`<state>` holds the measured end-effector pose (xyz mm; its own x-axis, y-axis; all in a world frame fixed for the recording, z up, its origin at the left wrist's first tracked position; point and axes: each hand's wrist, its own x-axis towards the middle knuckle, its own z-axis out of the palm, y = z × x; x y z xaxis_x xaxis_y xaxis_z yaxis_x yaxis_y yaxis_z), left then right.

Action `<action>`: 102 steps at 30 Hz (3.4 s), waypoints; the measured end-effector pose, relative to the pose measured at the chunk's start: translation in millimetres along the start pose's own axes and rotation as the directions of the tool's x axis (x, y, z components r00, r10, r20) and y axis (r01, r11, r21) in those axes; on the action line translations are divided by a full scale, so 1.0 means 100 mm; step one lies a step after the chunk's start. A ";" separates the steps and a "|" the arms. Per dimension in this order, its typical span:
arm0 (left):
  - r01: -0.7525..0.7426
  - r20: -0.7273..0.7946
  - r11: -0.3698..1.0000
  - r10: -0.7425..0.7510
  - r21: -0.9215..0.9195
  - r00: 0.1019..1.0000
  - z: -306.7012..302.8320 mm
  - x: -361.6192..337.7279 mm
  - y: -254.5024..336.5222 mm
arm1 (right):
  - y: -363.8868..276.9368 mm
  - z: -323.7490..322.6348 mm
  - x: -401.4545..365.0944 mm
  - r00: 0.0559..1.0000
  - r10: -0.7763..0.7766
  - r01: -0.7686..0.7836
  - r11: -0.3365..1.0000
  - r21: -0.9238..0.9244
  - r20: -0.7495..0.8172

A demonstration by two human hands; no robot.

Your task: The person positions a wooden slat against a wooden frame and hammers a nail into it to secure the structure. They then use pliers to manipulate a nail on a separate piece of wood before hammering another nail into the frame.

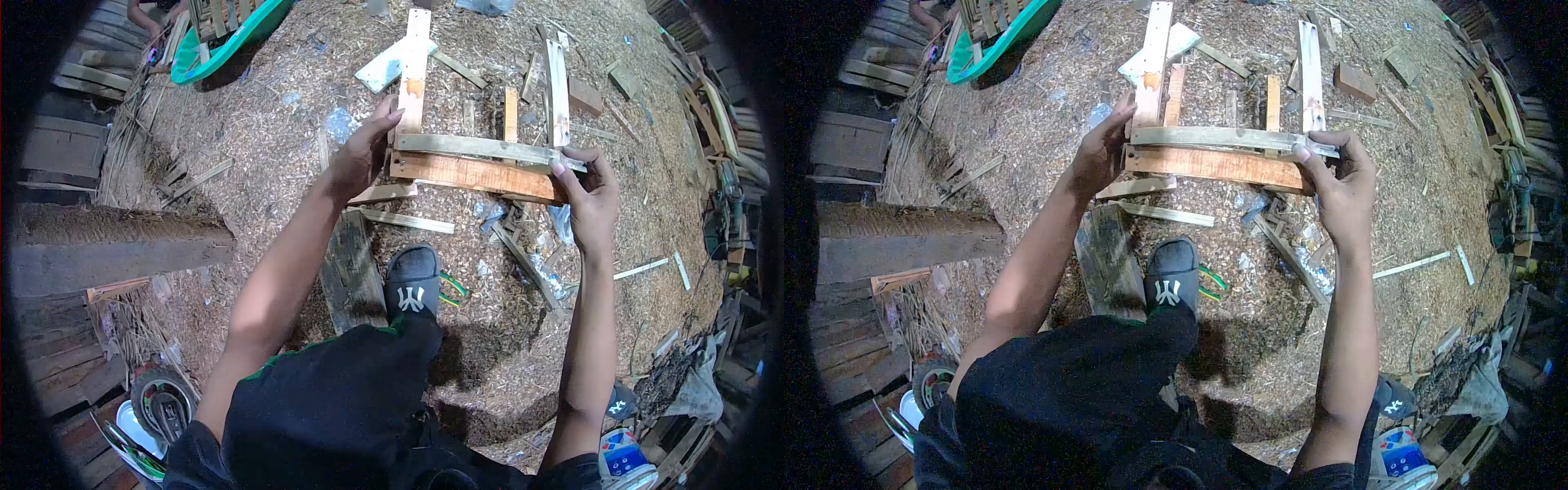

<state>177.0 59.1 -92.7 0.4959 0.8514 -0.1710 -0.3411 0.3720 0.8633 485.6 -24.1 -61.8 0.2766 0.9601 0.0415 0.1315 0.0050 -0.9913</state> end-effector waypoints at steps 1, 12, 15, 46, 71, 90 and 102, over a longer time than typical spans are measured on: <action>-0.002 -0.002 1.000 0.002 0.000 1.000 -0.01 0.00 -0.01 | 0.02 0.00 -0.01 1.000 -0.031 0.031 0.999 -0.029 0.002; -0.091 0.096 0.996 0.088 0.024 0.991 -0.03 -0.03 -0.04 | 0.03 0.00 -0.02 0.975 -0.219 0.215 0.888 -0.405 0.038; -0.116 0.126 0.990 0.105 0.082 0.986 -0.07 -0.01 -0.07 | -0.02 0.05 -0.04 0.969 -0.245 0.230 0.874 -0.428 0.021; 0.003 0.015 0.999 -0.002 -0.054 1.000 -0.06 0.00 -0.11 | 0.02 0.01 0.01 0.952 -0.264 0.301 0.903 -0.306 0.156; -0.069 0.016 0.997 0.068 0.047 0.998 -0.02 -0.02 -0.08 | 0.05 -0.01 -0.01 0.920 -0.349 0.392 0.827 -0.404 0.179; -0.096 0.041 0.993 0.093 0.068 0.995 -0.01 -0.01 -0.12 | 0.12 -0.07 -0.01 0.980 -0.178 0.147 0.948 -0.283 -0.086; -0.085 0.012 0.996 0.084 0.037 0.996 0.00 -0.04 -0.12 | 0.09 -0.10 -0.06 0.979 -0.156 0.118 0.960 -0.255 -0.132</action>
<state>179.2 51.4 -102.5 0.4746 0.8754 -0.0919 -0.3525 0.2847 0.8915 494.3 -32.9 -69.7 0.3757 0.9023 0.2114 0.4021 0.0468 -0.9144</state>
